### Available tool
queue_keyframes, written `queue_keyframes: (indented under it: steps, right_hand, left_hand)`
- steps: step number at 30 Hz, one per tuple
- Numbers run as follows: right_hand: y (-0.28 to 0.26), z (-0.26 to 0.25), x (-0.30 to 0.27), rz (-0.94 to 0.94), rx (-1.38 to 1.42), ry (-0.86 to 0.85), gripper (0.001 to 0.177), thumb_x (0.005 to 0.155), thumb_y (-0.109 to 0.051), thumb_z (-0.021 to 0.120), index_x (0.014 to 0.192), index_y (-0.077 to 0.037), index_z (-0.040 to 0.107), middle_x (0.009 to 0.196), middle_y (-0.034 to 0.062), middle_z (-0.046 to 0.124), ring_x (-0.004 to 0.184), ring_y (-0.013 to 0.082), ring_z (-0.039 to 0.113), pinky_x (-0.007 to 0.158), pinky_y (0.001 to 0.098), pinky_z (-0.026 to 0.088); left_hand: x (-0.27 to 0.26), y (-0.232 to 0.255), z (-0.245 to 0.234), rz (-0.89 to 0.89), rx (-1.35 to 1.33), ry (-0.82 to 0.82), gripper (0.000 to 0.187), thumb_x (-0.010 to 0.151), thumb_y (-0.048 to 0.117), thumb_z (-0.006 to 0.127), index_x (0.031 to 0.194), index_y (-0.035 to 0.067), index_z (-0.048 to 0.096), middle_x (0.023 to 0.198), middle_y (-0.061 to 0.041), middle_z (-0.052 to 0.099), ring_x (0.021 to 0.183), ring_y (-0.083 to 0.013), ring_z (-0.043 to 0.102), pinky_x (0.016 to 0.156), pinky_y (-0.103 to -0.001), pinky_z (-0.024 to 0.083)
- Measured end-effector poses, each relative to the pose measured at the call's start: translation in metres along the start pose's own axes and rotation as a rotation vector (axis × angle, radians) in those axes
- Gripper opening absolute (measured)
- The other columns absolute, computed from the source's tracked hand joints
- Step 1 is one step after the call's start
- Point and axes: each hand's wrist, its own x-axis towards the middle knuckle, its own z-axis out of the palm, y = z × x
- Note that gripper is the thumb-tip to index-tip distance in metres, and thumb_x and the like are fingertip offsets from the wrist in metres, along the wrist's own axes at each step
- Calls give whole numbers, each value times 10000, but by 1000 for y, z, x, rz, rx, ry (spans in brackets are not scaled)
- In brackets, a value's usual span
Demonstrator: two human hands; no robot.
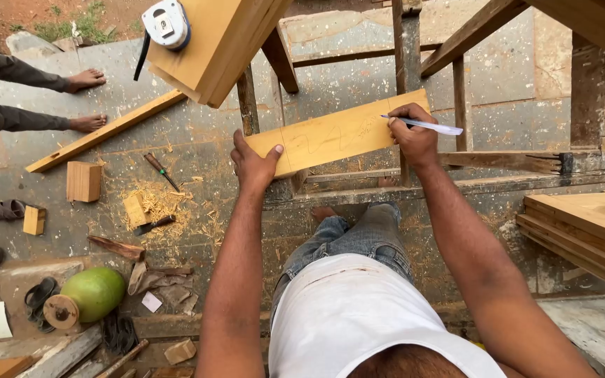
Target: Measuring wood boards using a tape measure and try square, and marking them with a pen.
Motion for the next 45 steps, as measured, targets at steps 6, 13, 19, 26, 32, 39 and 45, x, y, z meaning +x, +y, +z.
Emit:
queue_keyframes:
  steps: [6, 13, 19, 26, 32, 39, 45]
  right_hand:
    - [2, 0, 2, 25, 26, -8, 83, 946, -46, 650, 1001, 8, 680, 790, 47, 680, 656, 72, 633, 556, 231, 523]
    - [6, -14, 12, 229, 317, 117, 21, 924, -37, 653, 943, -46, 658, 781, 67, 691, 619, 123, 629, 507, 259, 511]
    - [20, -51, -3, 212, 703, 414, 84, 921, 6, 623, 977, -52, 645, 817, 105, 671, 672, 178, 651, 552, 311, 548]
    - [23, -56, -26, 211, 433, 509, 210, 1071, -258, 568, 1234, -128, 595, 899, 46, 699, 676, 109, 624, 584, 260, 533]
    - [45, -51, -26, 31, 289, 456, 291, 1076, -255, 575, 1290, -58, 583, 1035, 69, 721, 819, 98, 625, 677, 246, 530]
    - [17, -41, -31, 41, 118, 269, 435, 1086, -228, 536, 1482, -49, 511, 1061, 68, 755, 928, 123, 671, 785, 239, 557]
    - [8, -16, -15, -54, 37, -44, 285, 1030, -192, 646, 1232, -1, 708, 1034, 70, 768, 933, 97, 720, 837, 252, 593]
  left_hand:
    - [1, -2, 2, 1, 25, 6, 1152, 824, 363, 849, 1615, 152, 38, 1518, -288, 299, 1377, -473, 432, 1136, -552, 393]
    - [2, -4, 4, 11, 24, 28, 1153, 818, 367, 856, 1613, 158, 47, 1515, -285, 314, 1370, -476, 437, 1132, -561, 386]
    - [4, -6, 6, -12, 42, 22, 1161, 809, 374, 862, 1614, 173, 51, 1518, -268, 328, 1375, -468, 430, 1137, -570, 366]
    - [6, -13, 5, 44, -28, 39, 1186, 780, 389, 883, 1626, 159, 83, 1539, -303, 300, 1392, -478, 398, 1138, -558, 372]
    - [5, -6, 5, 95, -11, 69, 1159, 786, 399, 873, 1624, 135, 117, 1534, -310, 331, 1394, -497, 402, 1147, -559, 376]
    - [15, -28, 16, 95, 30, 85, 1171, 785, 417, 887, 1618, 131, 114, 1548, -299, 326, 1420, -497, 365, 1140, -584, 352]
    - [-4, 3, 0, -5, -3, 41, 1151, 795, 391, 849, 1628, 148, 92, 1546, -294, 307, 1366, -504, 416, 1128, -553, 393]
